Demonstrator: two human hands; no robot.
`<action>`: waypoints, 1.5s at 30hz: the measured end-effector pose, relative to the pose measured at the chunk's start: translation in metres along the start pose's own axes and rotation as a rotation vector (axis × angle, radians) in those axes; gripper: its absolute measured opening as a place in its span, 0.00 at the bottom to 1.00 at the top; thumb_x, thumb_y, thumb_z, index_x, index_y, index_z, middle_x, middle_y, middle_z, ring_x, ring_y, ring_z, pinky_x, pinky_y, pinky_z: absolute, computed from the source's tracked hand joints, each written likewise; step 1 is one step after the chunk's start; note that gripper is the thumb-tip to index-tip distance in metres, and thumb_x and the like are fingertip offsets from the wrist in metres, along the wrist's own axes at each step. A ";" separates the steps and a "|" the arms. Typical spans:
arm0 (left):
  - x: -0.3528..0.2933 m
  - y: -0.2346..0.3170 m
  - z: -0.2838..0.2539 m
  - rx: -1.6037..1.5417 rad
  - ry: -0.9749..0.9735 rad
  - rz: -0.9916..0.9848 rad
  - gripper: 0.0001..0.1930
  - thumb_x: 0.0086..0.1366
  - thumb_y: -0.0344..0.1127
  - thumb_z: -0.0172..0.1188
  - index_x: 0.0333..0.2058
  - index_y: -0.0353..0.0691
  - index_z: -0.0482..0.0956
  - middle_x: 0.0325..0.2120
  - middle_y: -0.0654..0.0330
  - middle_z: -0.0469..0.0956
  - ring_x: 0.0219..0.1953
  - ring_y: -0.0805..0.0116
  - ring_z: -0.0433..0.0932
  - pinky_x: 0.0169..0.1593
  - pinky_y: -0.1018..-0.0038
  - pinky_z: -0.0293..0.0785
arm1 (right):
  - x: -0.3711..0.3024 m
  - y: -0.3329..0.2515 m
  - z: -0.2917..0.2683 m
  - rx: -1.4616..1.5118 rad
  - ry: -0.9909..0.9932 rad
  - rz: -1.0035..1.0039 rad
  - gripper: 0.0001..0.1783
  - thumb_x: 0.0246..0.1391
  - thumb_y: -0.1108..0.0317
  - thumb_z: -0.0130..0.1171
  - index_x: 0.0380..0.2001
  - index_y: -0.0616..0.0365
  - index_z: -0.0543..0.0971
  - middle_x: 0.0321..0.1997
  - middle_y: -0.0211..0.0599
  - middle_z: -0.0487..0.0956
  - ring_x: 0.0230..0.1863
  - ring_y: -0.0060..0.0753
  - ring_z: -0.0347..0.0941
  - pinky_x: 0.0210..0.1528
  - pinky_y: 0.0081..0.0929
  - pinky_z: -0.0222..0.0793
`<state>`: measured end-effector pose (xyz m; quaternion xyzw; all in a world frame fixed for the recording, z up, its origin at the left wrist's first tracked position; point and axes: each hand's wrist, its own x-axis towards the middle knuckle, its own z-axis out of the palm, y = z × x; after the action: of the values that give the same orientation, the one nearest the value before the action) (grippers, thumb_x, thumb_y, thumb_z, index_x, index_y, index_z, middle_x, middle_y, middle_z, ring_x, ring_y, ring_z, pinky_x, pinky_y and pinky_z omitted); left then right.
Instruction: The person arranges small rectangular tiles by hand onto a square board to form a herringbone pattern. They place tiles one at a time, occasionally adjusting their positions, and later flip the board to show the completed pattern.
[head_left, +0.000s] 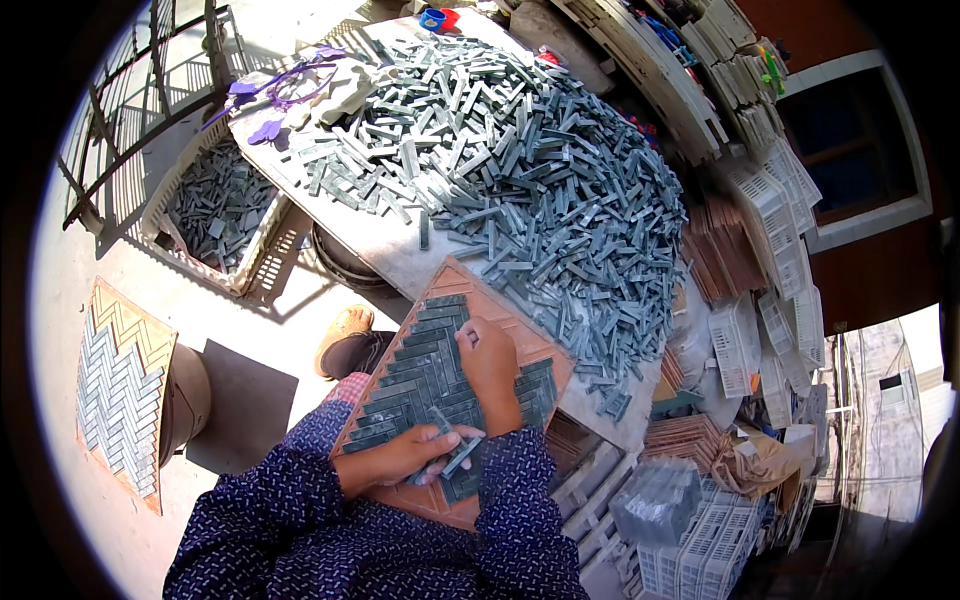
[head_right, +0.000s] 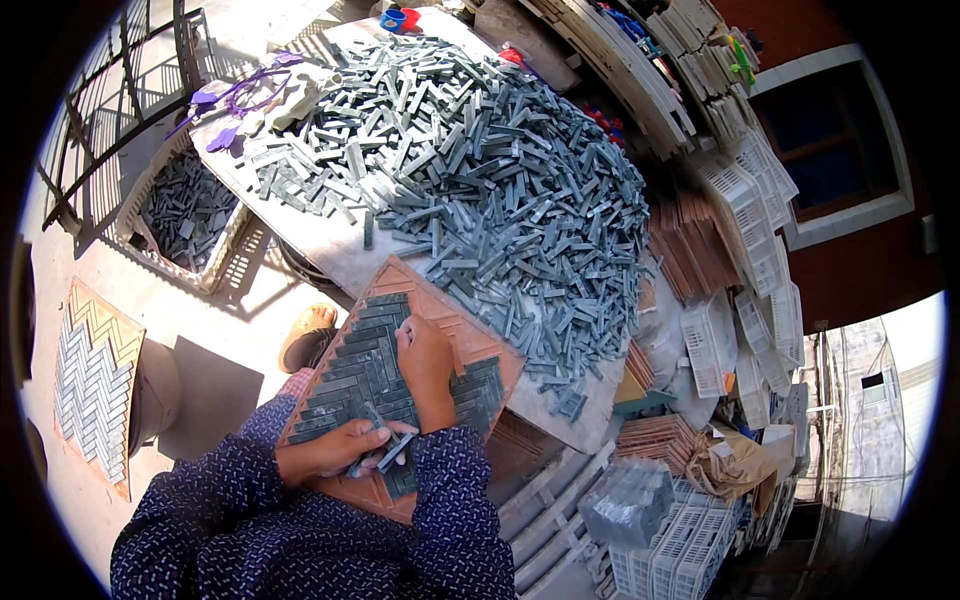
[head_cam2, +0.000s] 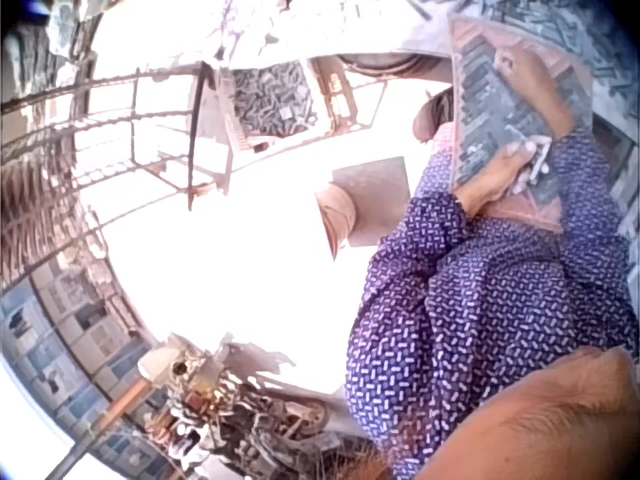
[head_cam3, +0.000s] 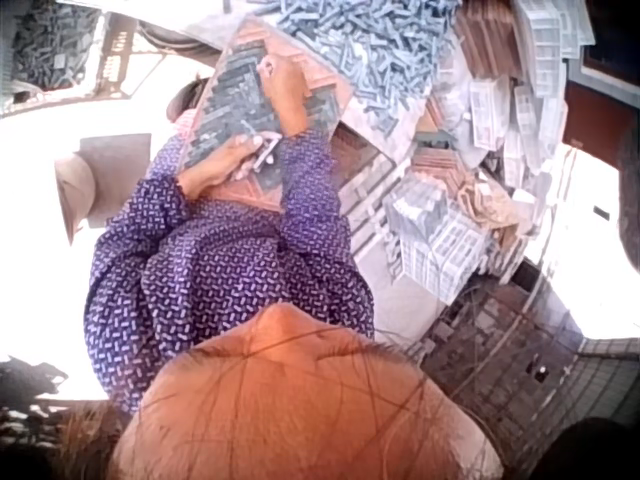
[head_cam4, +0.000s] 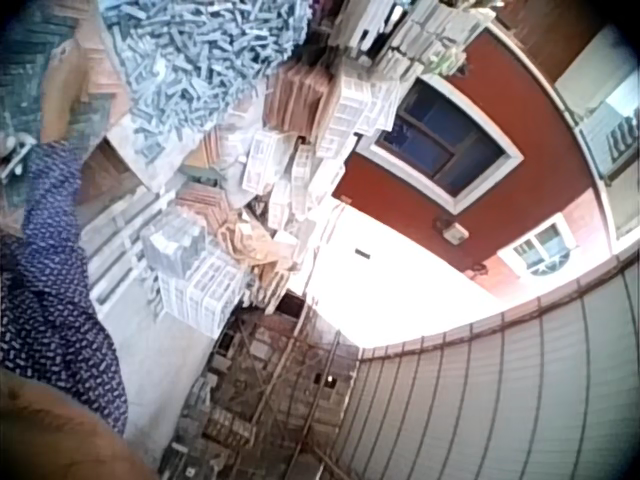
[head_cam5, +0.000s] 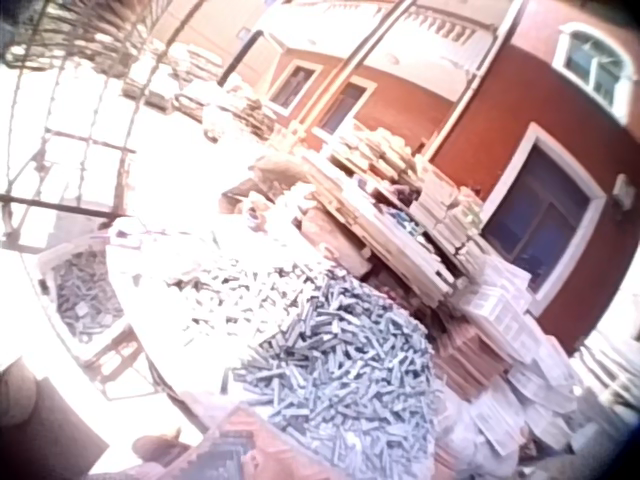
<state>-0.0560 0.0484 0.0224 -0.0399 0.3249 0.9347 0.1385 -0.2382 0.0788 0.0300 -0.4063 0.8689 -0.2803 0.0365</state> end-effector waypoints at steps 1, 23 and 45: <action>0.001 -0.002 0.000 -0.003 -0.005 0.006 0.25 0.72 0.45 0.38 0.60 0.32 0.59 0.33 0.60 0.74 0.16 0.82 0.62 0.24 0.87 0.63 | 0.000 0.000 0.001 -0.030 0.048 -0.039 0.05 0.45 0.70 0.61 0.24 0.62 0.78 0.21 0.40 0.77 0.22 0.34 0.74 0.26 0.29 0.66; 0.001 -0.007 -0.008 -0.023 0.067 0.057 0.27 0.71 0.47 0.39 0.60 0.33 0.59 0.30 0.60 0.74 0.18 0.81 0.64 0.23 0.84 0.64 | 0.045 0.001 0.015 0.079 -0.005 -0.260 0.06 0.46 0.71 0.57 0.30 0.60 0.78 0.29 0.47 0.77 0.34 0.50 0.73 0.37 0.36 0.68; 0.002 -0.004 0.002 0.014 0.004 -0.015 0.26 0.72 0.45 0.39 0.60 0.33 0.59 0.32 0.61 0.74 0.17 0.82 0.63 0.22 0.86 0.64 | -0.001 0.018 -0.004 -0.046 -0.010 0.020 0.04 0.43 0.74 0.61 0.26 0.62 0.78 0.25 0.42 0.78 0.27 0.39 0.76 0.31 0.31 0.69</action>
<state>-0.0570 0.0529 0.0215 -0.0433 0.3315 0.9312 0.1452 -0.2510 0.0905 0.0244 -0.3996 0.8791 -0.2577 0.0343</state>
